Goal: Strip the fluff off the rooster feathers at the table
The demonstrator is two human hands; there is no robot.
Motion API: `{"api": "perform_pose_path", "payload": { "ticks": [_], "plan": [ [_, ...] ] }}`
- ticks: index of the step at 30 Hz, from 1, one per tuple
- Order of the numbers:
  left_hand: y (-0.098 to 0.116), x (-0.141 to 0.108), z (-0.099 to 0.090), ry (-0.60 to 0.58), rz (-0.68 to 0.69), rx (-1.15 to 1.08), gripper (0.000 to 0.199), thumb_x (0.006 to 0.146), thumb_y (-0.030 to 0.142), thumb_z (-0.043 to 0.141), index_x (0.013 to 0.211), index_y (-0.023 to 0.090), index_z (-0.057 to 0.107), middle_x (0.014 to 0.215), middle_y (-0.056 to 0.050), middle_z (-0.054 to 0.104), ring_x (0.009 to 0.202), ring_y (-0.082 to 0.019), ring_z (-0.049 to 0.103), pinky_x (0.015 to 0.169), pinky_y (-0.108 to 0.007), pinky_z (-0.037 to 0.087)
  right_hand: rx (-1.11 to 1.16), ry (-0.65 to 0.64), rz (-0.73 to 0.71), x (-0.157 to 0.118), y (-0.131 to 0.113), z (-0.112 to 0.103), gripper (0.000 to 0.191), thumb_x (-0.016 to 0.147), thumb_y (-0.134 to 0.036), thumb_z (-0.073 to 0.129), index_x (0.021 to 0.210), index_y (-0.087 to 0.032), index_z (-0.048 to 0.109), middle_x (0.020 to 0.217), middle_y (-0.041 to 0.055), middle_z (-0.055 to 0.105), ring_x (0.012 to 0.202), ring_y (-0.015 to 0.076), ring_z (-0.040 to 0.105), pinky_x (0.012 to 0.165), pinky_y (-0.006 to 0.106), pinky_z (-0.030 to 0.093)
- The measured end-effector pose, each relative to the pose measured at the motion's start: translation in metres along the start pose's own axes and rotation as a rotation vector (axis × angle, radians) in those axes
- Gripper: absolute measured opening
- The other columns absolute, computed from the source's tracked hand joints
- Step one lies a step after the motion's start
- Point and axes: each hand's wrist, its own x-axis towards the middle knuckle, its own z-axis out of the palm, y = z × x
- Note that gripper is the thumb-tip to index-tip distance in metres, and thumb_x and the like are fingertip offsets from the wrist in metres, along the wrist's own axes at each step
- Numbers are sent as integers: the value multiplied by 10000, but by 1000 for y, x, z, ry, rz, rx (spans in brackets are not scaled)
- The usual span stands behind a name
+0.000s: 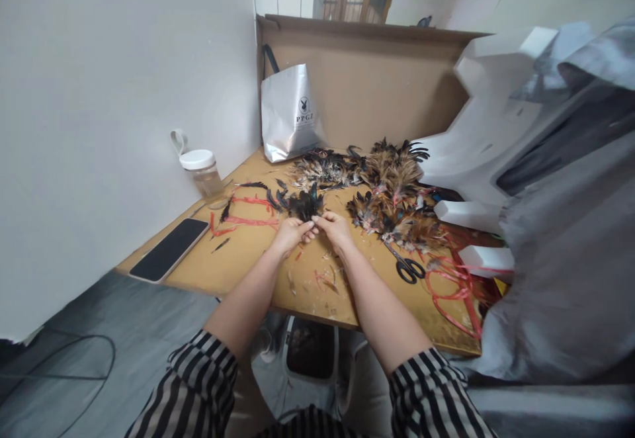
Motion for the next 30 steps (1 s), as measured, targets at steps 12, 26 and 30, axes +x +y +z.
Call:
{"api": "perform_pose_path", "payload": {
  "ticks": [12, 26, 30],
  "plan": [
    [4, -5, 2, -52, -5, 13, 251, 633, 328, 643, 630, 78, 630, 470, -36, 563, 383, -49, 456, 396, -161, 343, 207, -120, 130, 1, 4, 0, 344, 521, -421, 693, 557, -167, 465, 455, -41, 519, 418, 74, 458, 453, 205, 353],
    [-1, 3, 4, 45, 104, 187, 287, 642, 363, 625, 711, 86, 645, 594, -75, 629, 434, -93, 526, 416, -200, 398, 166, 85, 6, -1, -20, -7, 373, 578, -501, 630, 714, -159, 575, 474, -35, 499, 407, 70, 412, 407, 196, 290],
    [3, -1, 5, 37, 86, 125, 293, 633, 369, 633, 693, 82, 642, 610, -82, 635, 433, -87, 522, 415, -195, 392, 173, -59, -21, -3, -18, -3, 301, 550, -435, 669, 630, -163, 570, 457, -44, 497, 395, 63, 397, 409, 198, 275]
  ]
}}
